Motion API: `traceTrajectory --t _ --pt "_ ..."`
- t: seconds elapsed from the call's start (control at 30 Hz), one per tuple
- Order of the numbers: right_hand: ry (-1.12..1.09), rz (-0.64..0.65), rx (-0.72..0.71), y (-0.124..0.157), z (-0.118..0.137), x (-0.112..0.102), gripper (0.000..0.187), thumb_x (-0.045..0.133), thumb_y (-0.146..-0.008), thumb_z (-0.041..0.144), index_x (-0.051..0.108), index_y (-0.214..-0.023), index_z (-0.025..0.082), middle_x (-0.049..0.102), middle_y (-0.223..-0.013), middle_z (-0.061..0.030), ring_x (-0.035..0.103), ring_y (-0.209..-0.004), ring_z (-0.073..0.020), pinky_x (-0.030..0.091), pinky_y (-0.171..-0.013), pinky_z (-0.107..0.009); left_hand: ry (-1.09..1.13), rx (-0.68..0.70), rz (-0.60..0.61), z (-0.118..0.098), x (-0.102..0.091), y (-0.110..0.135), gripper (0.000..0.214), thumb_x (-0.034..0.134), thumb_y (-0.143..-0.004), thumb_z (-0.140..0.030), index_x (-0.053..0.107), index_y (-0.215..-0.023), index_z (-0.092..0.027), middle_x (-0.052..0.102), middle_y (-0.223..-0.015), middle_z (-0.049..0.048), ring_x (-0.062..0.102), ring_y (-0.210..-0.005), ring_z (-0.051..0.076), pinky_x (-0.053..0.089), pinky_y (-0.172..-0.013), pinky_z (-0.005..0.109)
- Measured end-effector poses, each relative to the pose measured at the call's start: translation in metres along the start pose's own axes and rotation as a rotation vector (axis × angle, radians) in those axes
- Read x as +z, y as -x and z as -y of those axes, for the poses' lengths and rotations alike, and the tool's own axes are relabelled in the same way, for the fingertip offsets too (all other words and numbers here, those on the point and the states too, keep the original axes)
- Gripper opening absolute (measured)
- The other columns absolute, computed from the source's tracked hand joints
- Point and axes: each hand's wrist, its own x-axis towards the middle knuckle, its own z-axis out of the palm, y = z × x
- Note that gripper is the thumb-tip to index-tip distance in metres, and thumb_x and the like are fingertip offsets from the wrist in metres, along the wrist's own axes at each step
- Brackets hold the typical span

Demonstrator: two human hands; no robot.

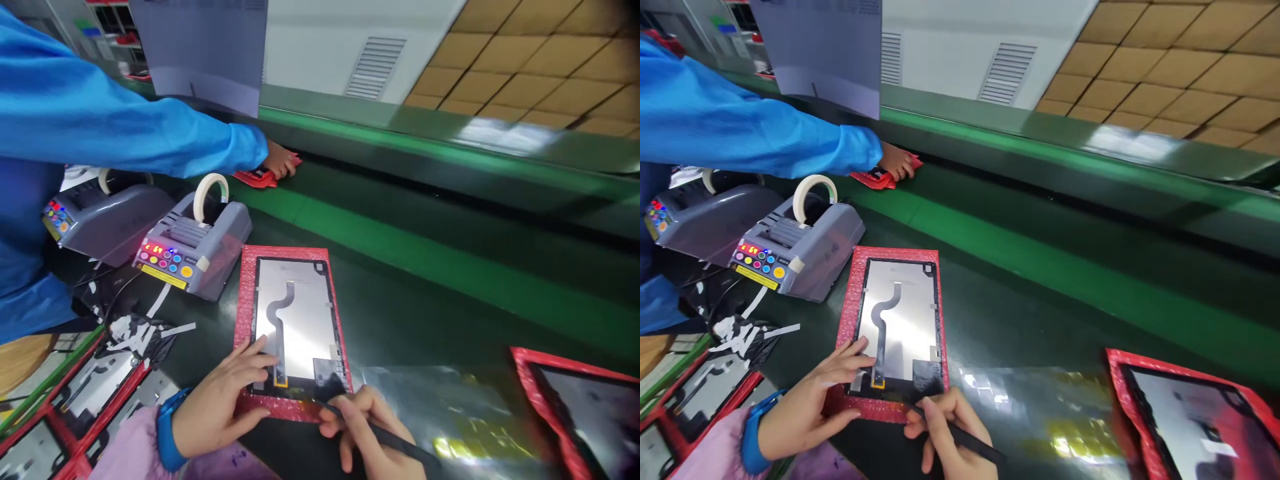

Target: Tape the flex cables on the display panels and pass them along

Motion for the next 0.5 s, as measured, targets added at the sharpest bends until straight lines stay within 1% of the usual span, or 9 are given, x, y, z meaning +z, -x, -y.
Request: traceTrajectory --t 0.07,0.17,0.23,0.3,0.37,0.43,0.5 --pt "0.043 0.02 0.007 -0.005 0.0 0.01 0.045 0.073 -0.081 0.061 0.06 -0.065 0.021 0.075 -0.066 -0.0031 0.056 -0.035 -0.0087 0.045 -0.038 -0.02 -0.024 -0.007 -0.004 -0.001 0.0 0.003 0.057 0.06 -0.091 -0.002 0.035 -0.136 -0.027 0.059 -0.143 0.0115 0.036 -0.149 0.024 0.032 -0.122 0.048" --pt "0.136 0.101 0.01 -0.01 -0.003 0.017 0.047 0.071 -0.081 0.064 0.06 -0.062 0.022 0.075 -0.063 -0.0034 0.059 -0.036 -0.0116 0.055 -0.05 -0.027 -0.031 -0.022 -0.001 -0.003 0.0 0.005 0.055 0.057 -0.091 -0.001 0.034 -0.135 -0.026 0.061 -0.139 0.0108 0.039 -0.148 0.023 0.034 -0.121 0.046" --pt "0.166 0.084 0.005 -0.01 -0.004 0.021 0.048 0.069 -0.082 0.065 0.061 -0.062 0.022 0.074 -0.061 -0.0025 0.06 -0.036 -0.0123 0.057 -0.057 -0.029 -0.027 -0.031 0.001 -0.004 -0.001 0.005 0.053 0.056 -0.091 -0.001 0.035 -0.134 -0.026 0.063 -0.137 0.0104 0.04 -0.147 0.023 0.035 -0.121 0.045" --pt "0.168 0.008 0.001 -0.008 -0.004 0.024 0.047 0.07 -0.081 0.065 0.06 -0.062 0.023 0.073 -0.061 -0.0013 0.058 -0.036 -0.0113 0.057 -0.057 -0.028 -0.025 -0.034 -0.003 -0.003 -0.001 0.005 0.051 0.055 -0.092 -0.002 0.035 -0.133 -0.025 0.063 -0.136 0.0103 0.042 -0.146 0.022 0.036 -0.121 0.044" --pt "0.164 -0.045 0.01 -0.008 -0.004 0.026 0.046 0.071 -0.081 0.064 0.06 -0.063 0.023 0.074 -0.064 -0.0011 0.058 -0.037 -0.0109 0.054 -0.052 -0.026 -0.028 -0.029 -0.003 -0.003 -0.001 0.004 0.05 0.054 -0.092 -0.002 0.036 -0.132 -0.025 0.064 -0.135 0.0102 0.043 -0.145 0.022 0.037 -0.12 0.043" --pt "0.18 -0.015 0.013 -0.008 -0.006 0.025 0.045 0.071 -0.081 0.063 0.061 -0.064 0.023 0.075 -0.065 -0.0019 0.059 -0.037 -0.0121 0.054 -0.05 -0.027 -0.032 -0.026 0.005 -0.002 -0.001 0.004 0.05 0.054 -0.092 -0.002 0.035 -0.133 -0.025 0.064 -0.135 0.0102 0.043 -0.145 0.021 0.037 -0.12 0.042" --pt "0.206 0.039 -0.004 -0.01 -0.008 0.022 0.043 0.069 -0.084 0.061 0.063 -0.065 0.023 0.074 -0.063 -0.0021 0.062 -0.038 -0.014 0.057 -0.053 -0.028 -0.039 -0.027 0.009 -0.002 0.0 0.004 0.05 0.054 -0.093 -0.003 0.035 -0.134 -0.025 0.064 -0.135 0.0101 0.043 -0.145 0.021 0.037 -0.12 0.042"
